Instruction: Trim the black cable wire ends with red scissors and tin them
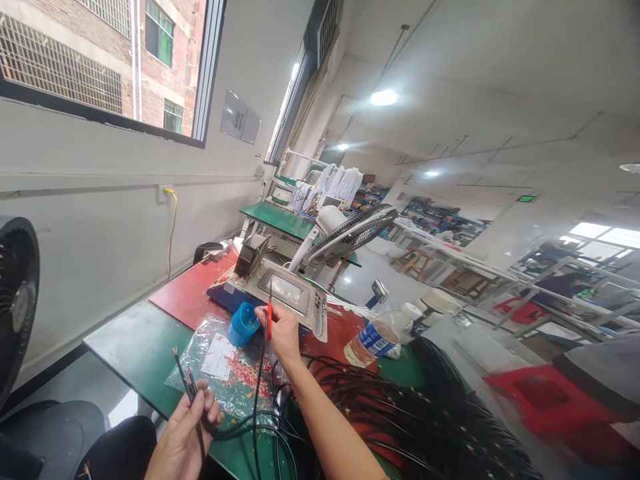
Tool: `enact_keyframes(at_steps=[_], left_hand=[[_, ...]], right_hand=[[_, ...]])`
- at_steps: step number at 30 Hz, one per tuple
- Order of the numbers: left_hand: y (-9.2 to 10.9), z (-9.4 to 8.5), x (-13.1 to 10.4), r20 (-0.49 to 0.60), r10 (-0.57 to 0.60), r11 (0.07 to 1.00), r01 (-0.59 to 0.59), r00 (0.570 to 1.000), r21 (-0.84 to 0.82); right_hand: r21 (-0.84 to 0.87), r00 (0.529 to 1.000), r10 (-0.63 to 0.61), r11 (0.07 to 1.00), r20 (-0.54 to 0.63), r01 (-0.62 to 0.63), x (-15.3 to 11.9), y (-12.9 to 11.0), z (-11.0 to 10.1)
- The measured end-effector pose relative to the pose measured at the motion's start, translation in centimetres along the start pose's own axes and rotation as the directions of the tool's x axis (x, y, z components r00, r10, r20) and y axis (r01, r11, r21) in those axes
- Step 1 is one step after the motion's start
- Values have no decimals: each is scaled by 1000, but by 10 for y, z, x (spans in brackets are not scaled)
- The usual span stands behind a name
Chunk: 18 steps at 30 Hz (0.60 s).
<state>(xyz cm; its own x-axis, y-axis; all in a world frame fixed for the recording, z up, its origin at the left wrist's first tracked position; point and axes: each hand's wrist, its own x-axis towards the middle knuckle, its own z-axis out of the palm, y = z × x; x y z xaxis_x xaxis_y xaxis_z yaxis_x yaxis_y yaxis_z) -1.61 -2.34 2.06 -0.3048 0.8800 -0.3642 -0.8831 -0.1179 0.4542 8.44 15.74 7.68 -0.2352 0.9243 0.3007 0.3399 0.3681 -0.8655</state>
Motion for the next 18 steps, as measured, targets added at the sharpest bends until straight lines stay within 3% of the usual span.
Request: enact_keyframes(at_steps=[5, 11, 15, 18], left_hand=[[-5, 6, 3, -26, 70, 989, -66, 997, 136], [-4, 11, 10, 40, 99, 963, -106, 994, 249], [-9, 9, 19, 67, 106, 946, -121, 992, 299], [-15, 6, 28, 83, 122, 932, -143, 989, 332]], right_hand=[[-112, 999, 26, 993, -23, -28, 1, -1, 4], [-112, 998, 46, 992, -47, -51, 1, -2, 5], [-36, 998, 1, 999, -70, -4, 12, -14, -14], [-90, 989, -42, 996, -141, 30, 30, -22, -38]])
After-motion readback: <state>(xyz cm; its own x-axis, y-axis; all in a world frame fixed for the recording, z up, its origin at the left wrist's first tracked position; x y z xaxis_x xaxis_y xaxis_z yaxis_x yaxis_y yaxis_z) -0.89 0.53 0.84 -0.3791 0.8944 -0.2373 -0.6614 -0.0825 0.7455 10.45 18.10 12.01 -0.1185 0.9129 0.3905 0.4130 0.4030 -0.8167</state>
